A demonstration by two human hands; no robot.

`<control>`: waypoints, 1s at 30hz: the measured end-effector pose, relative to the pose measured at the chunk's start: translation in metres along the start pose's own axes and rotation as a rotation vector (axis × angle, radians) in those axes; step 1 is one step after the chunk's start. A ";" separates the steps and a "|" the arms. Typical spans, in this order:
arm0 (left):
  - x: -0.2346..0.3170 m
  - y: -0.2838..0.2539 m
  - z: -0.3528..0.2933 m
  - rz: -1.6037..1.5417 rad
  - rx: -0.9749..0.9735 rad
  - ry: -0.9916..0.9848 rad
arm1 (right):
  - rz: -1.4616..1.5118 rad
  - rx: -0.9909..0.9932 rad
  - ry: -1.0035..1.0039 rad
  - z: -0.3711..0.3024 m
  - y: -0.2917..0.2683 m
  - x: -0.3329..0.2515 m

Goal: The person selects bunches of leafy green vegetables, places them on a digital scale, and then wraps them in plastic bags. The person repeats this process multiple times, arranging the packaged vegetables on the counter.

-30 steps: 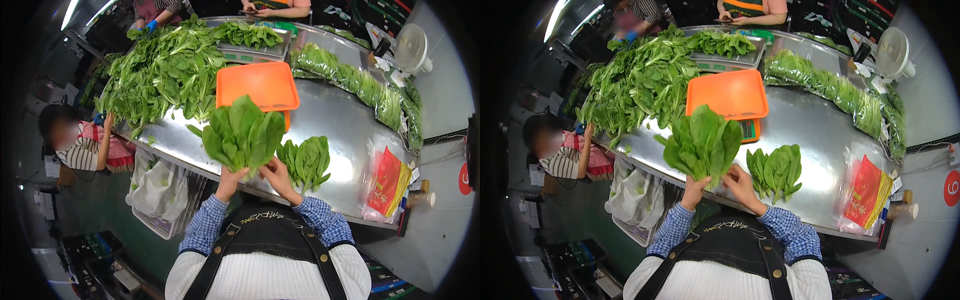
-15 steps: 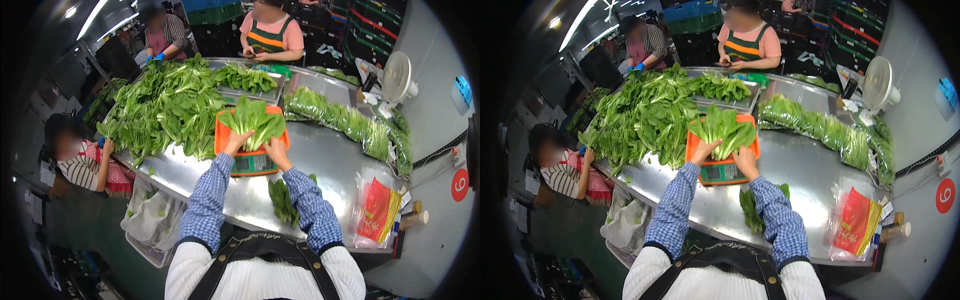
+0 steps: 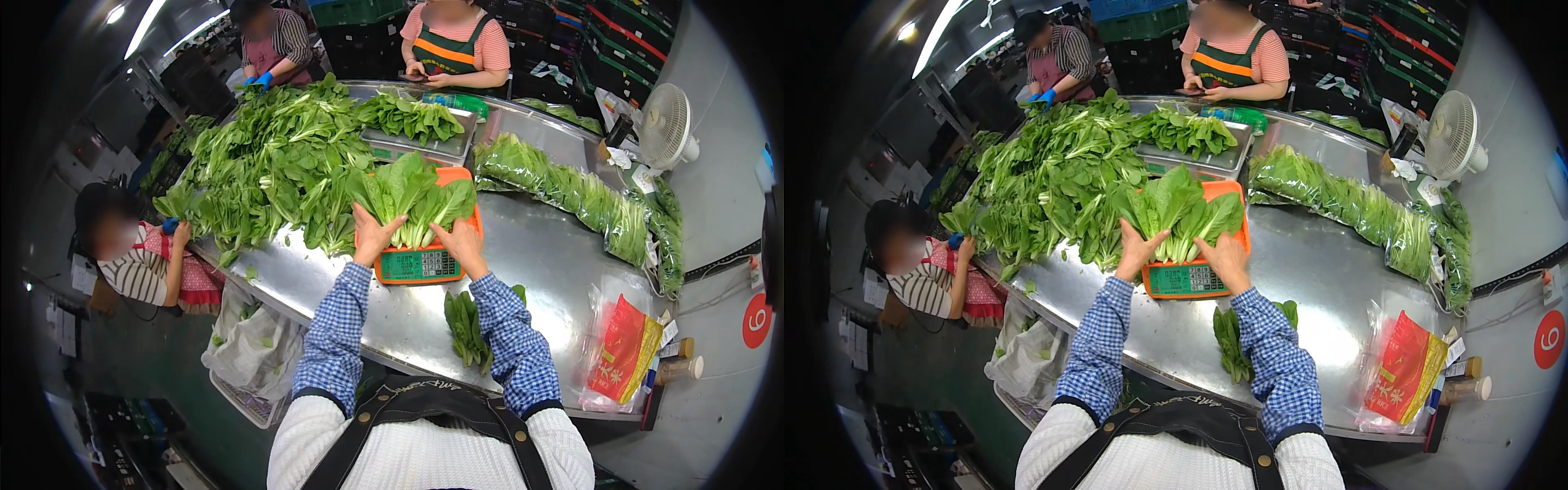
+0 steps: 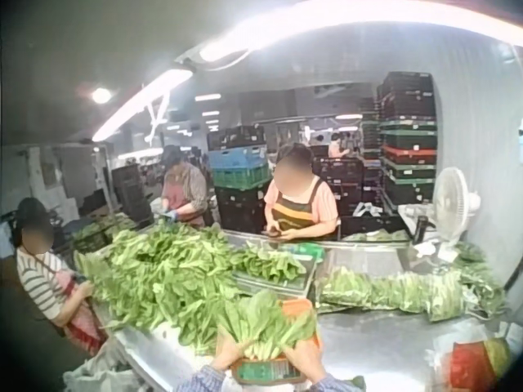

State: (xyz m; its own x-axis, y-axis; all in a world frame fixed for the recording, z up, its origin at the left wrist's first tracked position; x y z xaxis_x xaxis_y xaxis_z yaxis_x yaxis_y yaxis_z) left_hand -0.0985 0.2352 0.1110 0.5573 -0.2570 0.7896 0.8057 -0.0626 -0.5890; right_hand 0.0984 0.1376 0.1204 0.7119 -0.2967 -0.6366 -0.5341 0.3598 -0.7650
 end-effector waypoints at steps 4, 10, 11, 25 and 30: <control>-0.013 0.027 0.002 -0.047 0.141 -0.063 | -0.034 -0.005 -0.011 0.004 0.004 -0.007; 0.010 0.052 -0.006 0.278 0.071 -0.096 | 0.054 -0.063 0.026 0.004 -0.002 0.013; 0.012 0.051 -0.002 0.252 0.057 -0.108 | 0.103 -0.039 0.023 0.002 -0.006 0.019; -0.003 -0.041 -0.104 -0.010 0.082 0.072 | 0.159 -0.199 0.202 -0.251 -0.082 0.113; -0.039 0.030 -0.217 -0.081 -0.926 -0.156 | -0.068 -0.199 0.242 -0.281 -0.045 0.114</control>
State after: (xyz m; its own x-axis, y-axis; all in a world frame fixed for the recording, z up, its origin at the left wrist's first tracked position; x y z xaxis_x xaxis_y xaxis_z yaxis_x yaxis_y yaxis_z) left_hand -0.1397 0.0338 0.0247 0.5813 -0.0907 0.8086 0.4002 -0.8334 -0.3812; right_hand 0.0756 -0.1611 0.0544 0.6325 -0.5246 -0.5699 -0.5847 0.1591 -0.7955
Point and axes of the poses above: each hand's wrist, its own z-axis towards the middle knuckle, its own y-axis out of the palm, x = y × z, the point moved 2 cm from there along z, towards the middle knuckle, and after that the axes turned 3 degrees about y, right-handed, at the moved point
